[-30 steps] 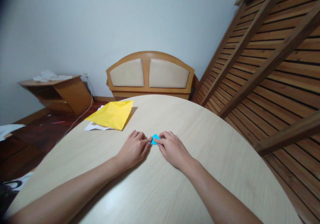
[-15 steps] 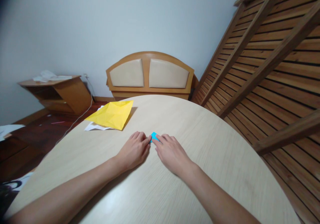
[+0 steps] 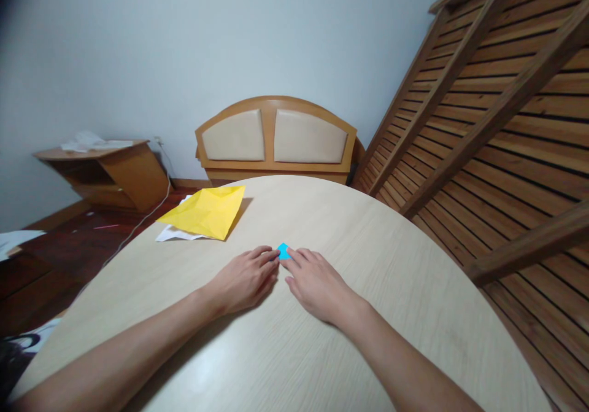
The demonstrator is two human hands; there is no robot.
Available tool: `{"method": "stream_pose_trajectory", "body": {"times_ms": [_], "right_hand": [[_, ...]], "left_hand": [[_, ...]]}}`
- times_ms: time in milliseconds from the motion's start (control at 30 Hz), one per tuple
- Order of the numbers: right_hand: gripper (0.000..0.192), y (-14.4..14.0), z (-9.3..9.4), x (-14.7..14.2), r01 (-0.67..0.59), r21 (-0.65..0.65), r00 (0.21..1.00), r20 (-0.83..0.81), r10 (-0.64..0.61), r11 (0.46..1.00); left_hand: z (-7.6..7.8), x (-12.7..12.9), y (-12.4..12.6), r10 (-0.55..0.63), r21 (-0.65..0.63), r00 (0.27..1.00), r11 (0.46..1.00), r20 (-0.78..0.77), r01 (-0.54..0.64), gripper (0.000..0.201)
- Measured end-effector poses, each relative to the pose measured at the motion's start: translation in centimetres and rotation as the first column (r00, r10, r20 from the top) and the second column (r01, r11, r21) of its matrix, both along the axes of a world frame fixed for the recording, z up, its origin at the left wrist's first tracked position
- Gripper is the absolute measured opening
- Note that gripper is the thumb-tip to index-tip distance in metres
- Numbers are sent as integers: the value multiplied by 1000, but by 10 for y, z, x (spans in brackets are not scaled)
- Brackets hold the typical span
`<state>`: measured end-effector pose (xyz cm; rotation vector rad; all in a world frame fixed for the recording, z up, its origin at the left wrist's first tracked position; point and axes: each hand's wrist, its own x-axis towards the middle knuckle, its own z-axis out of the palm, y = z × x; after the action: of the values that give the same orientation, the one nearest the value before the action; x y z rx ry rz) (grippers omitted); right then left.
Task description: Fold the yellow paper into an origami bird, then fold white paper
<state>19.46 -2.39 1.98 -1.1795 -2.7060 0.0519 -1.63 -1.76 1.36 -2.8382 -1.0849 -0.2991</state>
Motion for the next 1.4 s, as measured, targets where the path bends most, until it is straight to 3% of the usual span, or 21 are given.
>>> {"method": "stream_pose_trajectory", "body": {"times_ms": [300,967,1400], "right_hand": [[40,4,6,6,0,-109,994,-106,-11,994],[30,30,-2,36,-143,-70,978,-162,130,987],[28,42,-18,53,36,43,952,-305,-22,998]], "left_hand": [[5,3,-9,21,-31,999,999,-35,-22,32],[0,7,-11,12,-36,1000,999,-10,-12,32],[-4,5,-10,24,-74,999,997,44,-21,32]]}}
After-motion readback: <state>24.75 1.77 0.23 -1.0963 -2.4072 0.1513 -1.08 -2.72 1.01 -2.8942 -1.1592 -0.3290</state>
